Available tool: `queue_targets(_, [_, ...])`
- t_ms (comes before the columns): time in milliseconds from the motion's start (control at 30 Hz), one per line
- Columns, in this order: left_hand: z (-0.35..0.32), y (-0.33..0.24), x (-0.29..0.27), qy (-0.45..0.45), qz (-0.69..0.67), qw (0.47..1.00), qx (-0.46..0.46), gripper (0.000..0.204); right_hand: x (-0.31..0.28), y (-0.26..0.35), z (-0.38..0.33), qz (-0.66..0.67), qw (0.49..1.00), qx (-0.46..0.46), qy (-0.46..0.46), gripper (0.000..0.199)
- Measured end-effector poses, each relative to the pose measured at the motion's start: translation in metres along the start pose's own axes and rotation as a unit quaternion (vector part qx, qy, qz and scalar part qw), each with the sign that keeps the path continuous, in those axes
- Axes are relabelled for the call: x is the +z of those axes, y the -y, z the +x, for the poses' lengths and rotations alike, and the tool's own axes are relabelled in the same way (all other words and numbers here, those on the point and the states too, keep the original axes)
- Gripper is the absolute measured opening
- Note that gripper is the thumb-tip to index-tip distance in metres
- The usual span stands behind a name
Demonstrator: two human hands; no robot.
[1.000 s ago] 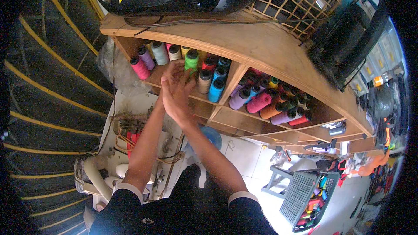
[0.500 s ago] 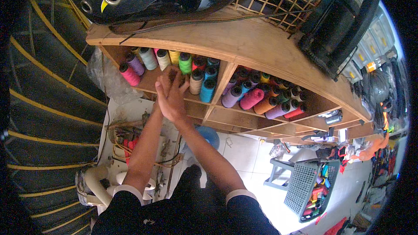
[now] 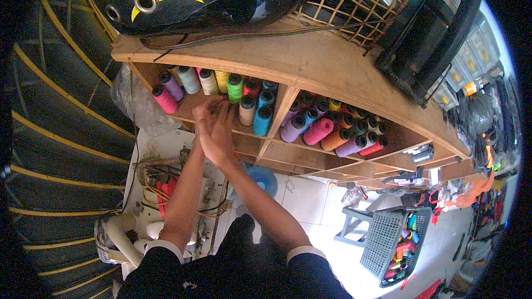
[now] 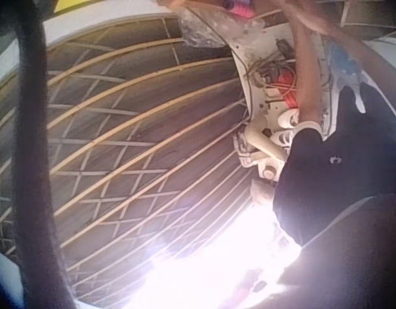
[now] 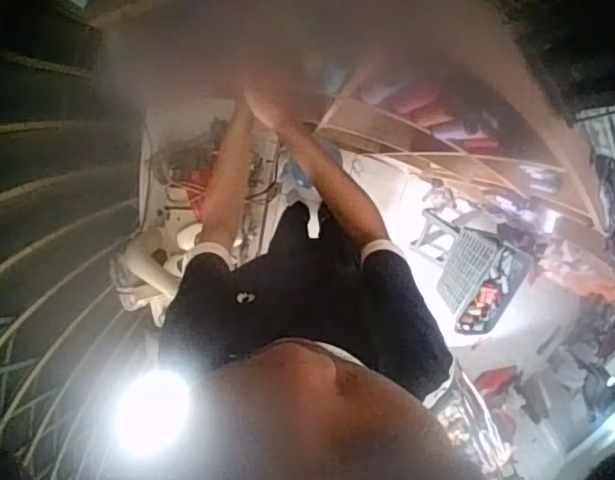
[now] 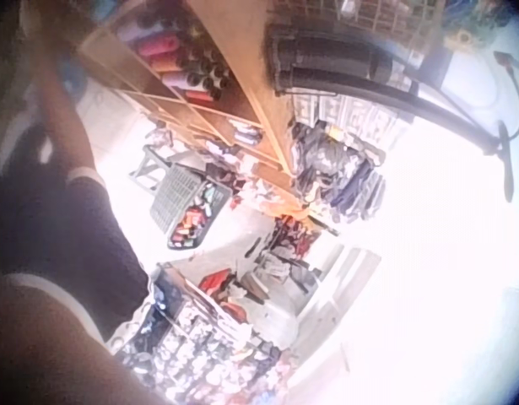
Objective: The person picks up various colored thread spools from a basket, briefly handles them, and places them onto a wooden shelf. The person repeats this process with multiple spools of different colors.
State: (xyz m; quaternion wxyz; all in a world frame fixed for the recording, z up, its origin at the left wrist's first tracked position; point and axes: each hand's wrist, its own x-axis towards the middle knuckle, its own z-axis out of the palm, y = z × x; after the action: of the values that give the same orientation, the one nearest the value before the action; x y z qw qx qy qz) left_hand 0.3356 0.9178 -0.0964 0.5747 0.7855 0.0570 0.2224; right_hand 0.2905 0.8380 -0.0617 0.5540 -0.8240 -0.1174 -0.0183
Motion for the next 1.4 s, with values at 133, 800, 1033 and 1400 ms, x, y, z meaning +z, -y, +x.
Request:
queue_targets(133, [-0.003,-0.007,-0.012,-0.086,0.047,0.995,0.000,0.012,-0.010,0.013,-0.027,0.005,0.999,-0.042,0.034,0.070])
queue_targets(800, [0.012,-0.009,-0.025,-0.058,0.079,0.994,0.045,0.010,-0.140,-0.131,-0.200,-0.065,0.989,0.122,0.044,0.019])
queue_targets(1033, [-0.048,-0.031,-0.013,-0.188,-0.076,0.976,0.082,0.016,-0.171,-0.241,-0.292,-0.148,0.958,0.238,0.068,0.012])
queue_targets(1400, [-0.346,0.024,0.132,0.381,-0.092,0.890,-0.234,0.009,-0.221,-0.418,-0.522,-0.258,0.839,0.466,0.109,0.048])
